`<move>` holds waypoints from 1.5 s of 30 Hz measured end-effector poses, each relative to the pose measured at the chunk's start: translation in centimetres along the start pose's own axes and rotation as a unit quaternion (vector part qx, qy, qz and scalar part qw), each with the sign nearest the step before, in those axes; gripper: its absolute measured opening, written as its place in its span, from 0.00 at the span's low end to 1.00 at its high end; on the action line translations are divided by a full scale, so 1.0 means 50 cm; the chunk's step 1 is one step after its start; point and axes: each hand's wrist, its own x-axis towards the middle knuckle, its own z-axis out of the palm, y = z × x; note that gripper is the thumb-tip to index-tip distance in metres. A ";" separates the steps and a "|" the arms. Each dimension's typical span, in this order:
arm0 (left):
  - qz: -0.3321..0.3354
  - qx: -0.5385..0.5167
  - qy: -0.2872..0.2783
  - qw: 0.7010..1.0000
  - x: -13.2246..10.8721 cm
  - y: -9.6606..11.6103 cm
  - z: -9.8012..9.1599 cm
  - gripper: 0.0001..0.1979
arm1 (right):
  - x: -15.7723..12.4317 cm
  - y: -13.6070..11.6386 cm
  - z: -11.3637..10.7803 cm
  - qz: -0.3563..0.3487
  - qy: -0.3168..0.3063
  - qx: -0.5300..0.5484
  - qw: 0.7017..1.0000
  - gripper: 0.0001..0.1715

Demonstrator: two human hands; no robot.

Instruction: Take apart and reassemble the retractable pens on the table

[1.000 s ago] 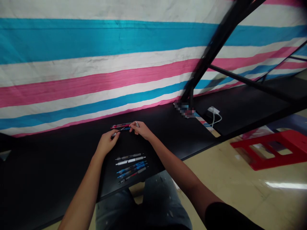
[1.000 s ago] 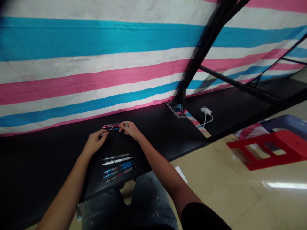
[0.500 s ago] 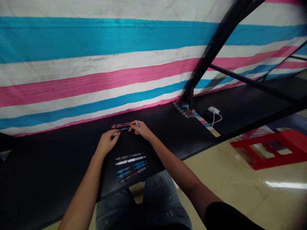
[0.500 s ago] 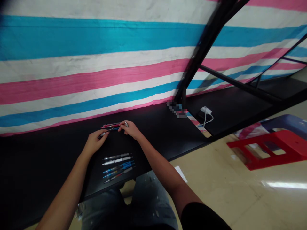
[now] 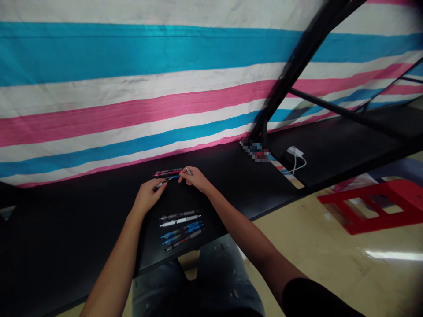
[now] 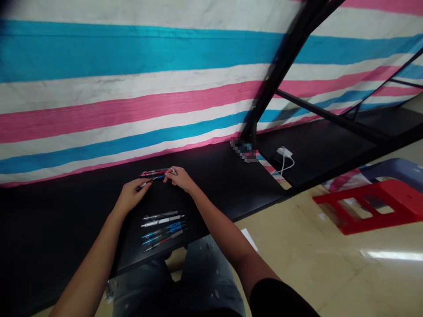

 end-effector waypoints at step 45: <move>-0.071 0.017 -0.015 0.997 0.000 -0.002 -0.003 0.21 | -0.004 -0.019 0.005 0.035 0.008 0.002 0.999 0.18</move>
